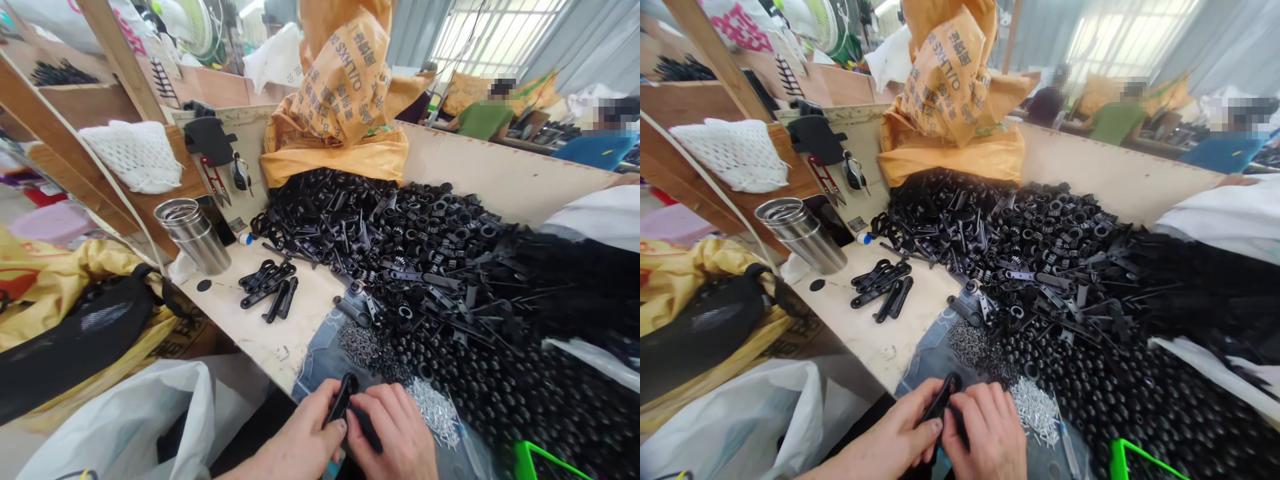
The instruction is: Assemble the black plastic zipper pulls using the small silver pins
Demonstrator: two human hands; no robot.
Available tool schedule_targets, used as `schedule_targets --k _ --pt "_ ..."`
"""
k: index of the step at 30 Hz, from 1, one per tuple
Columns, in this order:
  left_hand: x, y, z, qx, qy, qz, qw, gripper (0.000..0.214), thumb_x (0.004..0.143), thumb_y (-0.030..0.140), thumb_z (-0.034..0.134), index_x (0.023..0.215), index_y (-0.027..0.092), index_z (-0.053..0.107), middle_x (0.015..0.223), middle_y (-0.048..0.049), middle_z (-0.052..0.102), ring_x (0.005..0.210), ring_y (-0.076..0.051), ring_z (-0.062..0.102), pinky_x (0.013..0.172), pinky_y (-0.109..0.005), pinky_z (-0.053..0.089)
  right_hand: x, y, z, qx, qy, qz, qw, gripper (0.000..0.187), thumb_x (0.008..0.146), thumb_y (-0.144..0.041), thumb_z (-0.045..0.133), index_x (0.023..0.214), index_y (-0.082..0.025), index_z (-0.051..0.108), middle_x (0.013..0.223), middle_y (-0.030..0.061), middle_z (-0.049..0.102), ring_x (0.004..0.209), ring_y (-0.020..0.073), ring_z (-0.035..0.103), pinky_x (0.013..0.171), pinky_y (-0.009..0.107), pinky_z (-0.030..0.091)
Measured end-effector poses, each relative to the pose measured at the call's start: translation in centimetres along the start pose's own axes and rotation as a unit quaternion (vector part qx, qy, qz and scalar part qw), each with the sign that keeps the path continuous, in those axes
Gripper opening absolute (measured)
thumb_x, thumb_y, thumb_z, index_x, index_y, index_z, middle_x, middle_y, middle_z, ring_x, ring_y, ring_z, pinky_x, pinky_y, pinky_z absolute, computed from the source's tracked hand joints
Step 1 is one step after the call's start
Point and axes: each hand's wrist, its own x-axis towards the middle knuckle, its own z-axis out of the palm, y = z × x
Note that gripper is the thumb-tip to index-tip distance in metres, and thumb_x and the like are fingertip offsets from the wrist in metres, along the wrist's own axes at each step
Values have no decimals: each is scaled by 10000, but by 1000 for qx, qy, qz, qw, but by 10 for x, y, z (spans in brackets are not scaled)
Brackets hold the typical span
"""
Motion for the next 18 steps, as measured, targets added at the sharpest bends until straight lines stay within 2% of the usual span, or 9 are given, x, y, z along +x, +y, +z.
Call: schedule_targets --k 5,12,18 --pt "-3 9 1 58 0 26 998 289 860 139 485 1142 173 543 866 12 540 709 -140 520 726 -298 456 -8 2 2 -26 -19 -15 999 69 969 -181 624 1014 -206 670 814 28 649 735 197 550 691 336 400" --pt "-10 22 0 107 3 43 993 315 868 102 472 1164 192 530 1040 -36 601 1003 -208 552 927 -314 428 -20 -3 7 -41 -15 -18 999 137 993 -153 572 1045 -180 695 767 33 631 676 181 558 664 323 445" --pt "-11 28 -2 80 -10 3 997 317 880 94 462 1179 169 533 916 -1 547 781 -166 535 773 -292 454 -24 -11 10 -29 0 -3 1000 190 990 -105 575 1140 -163 677 809 51 658 688 174 591 673 312 499"
